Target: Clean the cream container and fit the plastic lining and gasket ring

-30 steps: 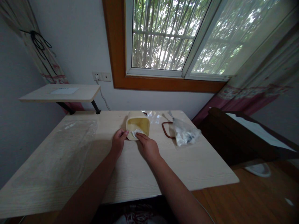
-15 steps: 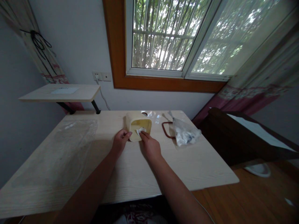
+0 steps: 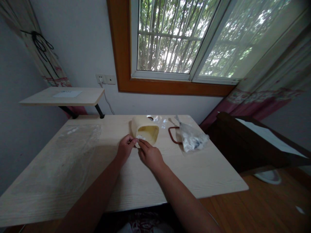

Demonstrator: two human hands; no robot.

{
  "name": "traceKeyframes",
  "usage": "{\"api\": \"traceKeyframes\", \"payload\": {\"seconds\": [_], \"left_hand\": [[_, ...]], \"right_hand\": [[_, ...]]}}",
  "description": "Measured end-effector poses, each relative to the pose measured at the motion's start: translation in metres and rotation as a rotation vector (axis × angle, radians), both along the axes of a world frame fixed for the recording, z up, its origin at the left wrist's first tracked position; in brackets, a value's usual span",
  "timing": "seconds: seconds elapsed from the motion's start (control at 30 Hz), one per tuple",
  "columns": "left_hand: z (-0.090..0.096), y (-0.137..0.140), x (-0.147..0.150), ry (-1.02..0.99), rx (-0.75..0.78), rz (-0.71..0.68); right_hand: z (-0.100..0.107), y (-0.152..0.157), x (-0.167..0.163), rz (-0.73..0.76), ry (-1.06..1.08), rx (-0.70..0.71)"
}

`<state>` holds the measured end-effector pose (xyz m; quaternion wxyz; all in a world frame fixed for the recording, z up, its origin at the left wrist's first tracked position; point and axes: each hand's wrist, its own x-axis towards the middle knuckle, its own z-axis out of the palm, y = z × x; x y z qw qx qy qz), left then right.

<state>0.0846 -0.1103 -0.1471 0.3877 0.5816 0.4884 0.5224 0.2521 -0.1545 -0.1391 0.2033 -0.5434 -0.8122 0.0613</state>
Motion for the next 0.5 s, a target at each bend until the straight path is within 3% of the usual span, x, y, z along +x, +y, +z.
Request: {"api": "traceKeyframes", "payload": {"seconds": [0.3, 0.5], "left_hand": [[-0.0051, 0.0009, 0.0002, -0.028, -0.027, 0.019], [-0.0063, 0.0011, 0.0015, -0.059, -0.081, 0.028]], "right_hand": [[-0.0006, 0.0005, 0.0021, 0.144, 0.148, 0.065], [0.0007, 0.0017, 0.0031, 0.109, 0.179, 0.111]]}}
